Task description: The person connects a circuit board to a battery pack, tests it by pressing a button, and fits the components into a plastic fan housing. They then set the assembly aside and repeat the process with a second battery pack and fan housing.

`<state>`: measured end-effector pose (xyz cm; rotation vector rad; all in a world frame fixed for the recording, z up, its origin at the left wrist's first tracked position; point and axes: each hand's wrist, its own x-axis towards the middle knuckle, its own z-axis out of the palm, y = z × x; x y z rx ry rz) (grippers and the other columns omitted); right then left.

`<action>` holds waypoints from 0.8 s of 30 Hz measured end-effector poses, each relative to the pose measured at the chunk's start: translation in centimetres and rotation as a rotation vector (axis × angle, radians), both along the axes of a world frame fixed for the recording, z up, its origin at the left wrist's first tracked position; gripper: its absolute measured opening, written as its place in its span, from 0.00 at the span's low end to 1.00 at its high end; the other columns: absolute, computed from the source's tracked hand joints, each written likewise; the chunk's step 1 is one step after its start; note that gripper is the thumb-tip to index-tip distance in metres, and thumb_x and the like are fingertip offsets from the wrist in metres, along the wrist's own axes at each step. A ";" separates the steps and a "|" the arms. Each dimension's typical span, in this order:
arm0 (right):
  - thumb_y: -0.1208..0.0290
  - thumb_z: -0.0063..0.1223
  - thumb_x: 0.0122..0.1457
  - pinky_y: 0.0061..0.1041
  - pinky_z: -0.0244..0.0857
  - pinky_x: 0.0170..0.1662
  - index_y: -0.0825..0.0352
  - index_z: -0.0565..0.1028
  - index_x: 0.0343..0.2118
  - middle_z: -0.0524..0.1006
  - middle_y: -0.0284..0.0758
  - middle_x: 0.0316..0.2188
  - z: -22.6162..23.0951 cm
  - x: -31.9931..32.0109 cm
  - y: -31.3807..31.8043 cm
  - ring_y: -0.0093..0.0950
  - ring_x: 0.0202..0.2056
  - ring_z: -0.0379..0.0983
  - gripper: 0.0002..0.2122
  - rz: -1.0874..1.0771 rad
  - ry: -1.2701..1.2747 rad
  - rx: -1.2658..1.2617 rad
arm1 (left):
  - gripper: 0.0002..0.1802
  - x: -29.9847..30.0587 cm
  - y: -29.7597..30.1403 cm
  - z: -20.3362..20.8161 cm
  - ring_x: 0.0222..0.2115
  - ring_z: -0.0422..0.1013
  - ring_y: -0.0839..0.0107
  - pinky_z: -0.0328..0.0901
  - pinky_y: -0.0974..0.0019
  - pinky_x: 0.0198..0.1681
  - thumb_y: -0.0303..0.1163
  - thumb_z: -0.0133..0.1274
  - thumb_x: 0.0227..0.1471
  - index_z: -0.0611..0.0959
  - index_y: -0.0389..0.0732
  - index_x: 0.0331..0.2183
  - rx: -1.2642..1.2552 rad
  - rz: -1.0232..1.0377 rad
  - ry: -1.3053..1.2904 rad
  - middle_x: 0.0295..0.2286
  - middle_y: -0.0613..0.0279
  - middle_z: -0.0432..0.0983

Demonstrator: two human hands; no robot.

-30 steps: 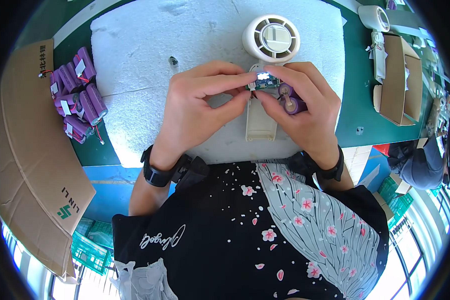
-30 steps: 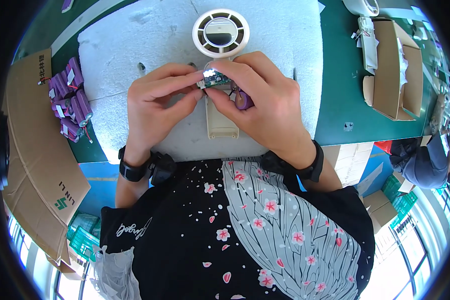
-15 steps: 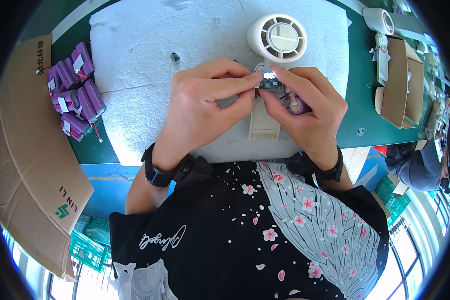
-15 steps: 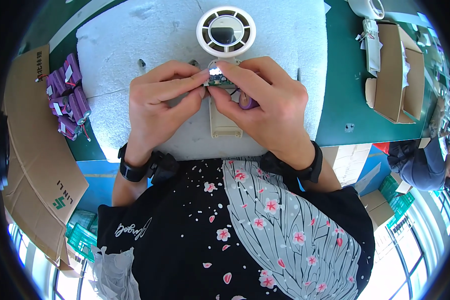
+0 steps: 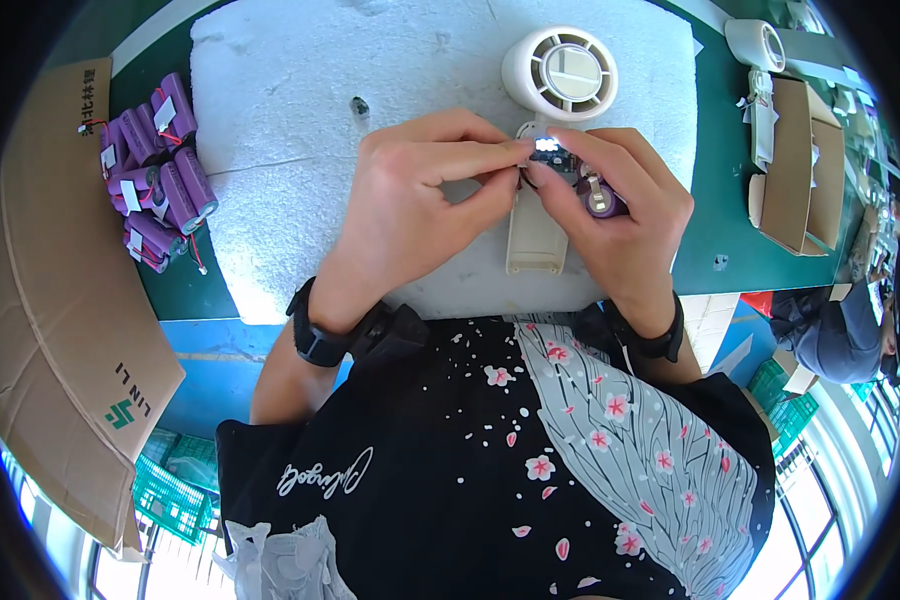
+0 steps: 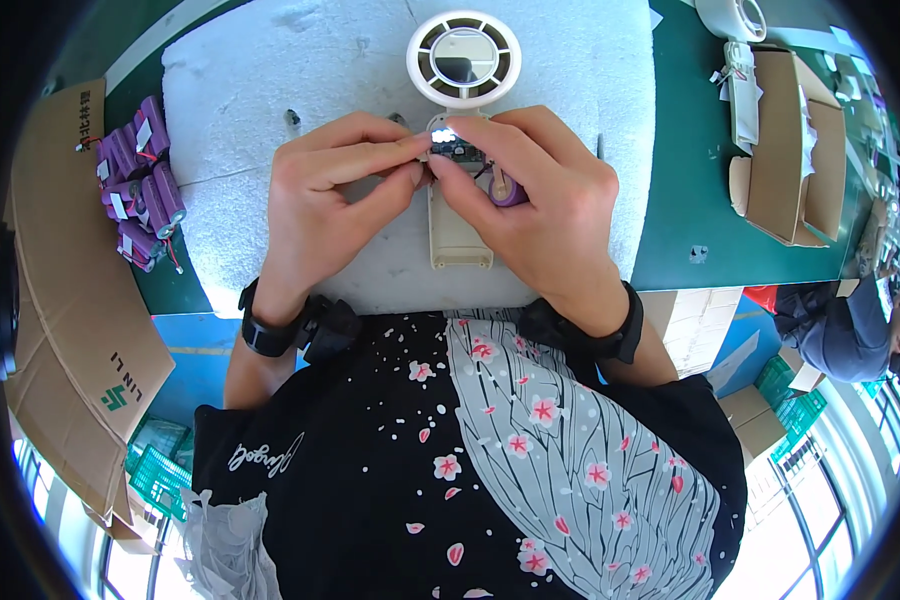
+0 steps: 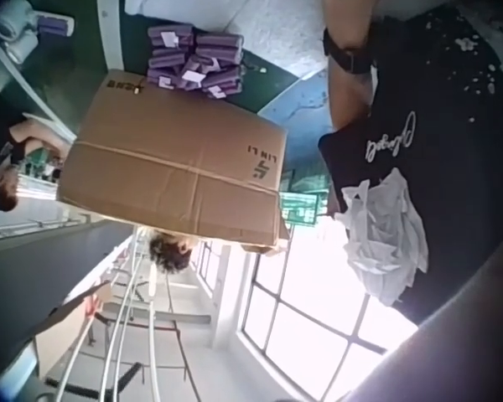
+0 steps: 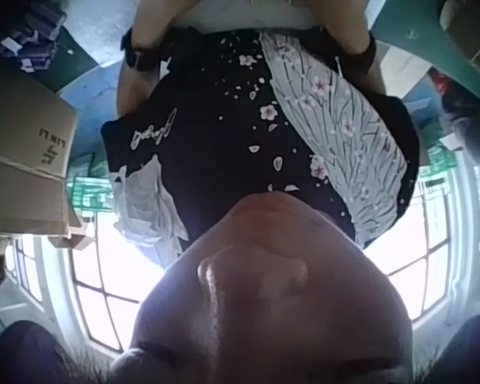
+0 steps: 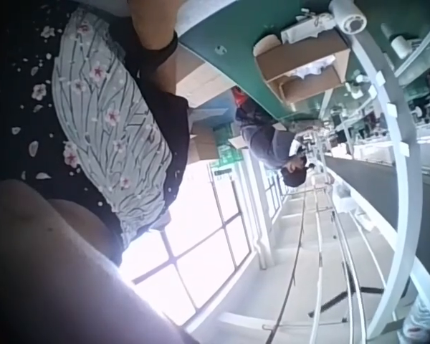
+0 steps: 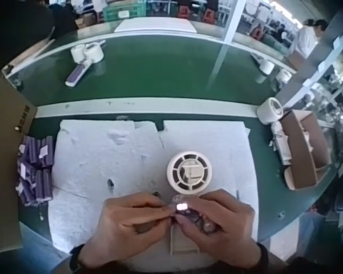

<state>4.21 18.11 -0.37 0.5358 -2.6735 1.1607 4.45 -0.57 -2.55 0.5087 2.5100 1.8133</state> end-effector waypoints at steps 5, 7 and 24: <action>0.78 0.66 0.43 0.18 0.68 0.32 0.68 0.79 0.35 0.78 0.37 0.31 0.0 0.3 0.0 0.24 0.29 0.75 0.13 -0.007 -0.057 -0.071 | 0.19 0.2 0.7 0.0 0.30 0.73 0.72 0.68 0.75 0.34 0.16 0.58 0.41 0.81 0.37 0.40 0.133 -0.020 -0.088 0.35 0.59 0.75; 0.79 0.66 0.45 0.18 0.67 0.32 0.69 0.78 0.34 0.77 0.37 0.31 0.1 0.3 0.0 0.23 0.29 0.74 0.12 -0.017 -0.080 -0.091 | 0.22 0.4 1.2 0.5 0.31 0.72 0.73 0.68 0.74 0.34 0.17 0.59 0.40 0.78 0.39 0.42 0.049 0.000 -0.122 0.38 0.59 0.73; 0.79 0.66 0.44 0.18 0.65 0.28 0.67 0.79 0.32 0.76 0.34 0.29 0.3 0.5 0.1 0.22 0.26 0.71 0.11 -0.042 -0.072 -0.008 | 0.22 0.0 1.4 1.2 0.26 0.69 0.77 0.65 0.74 0.32 0.20 0.58 0.40 0.78 0.42 0.41 -0.050 -0.023 -0.282 0.27 0.63 0.73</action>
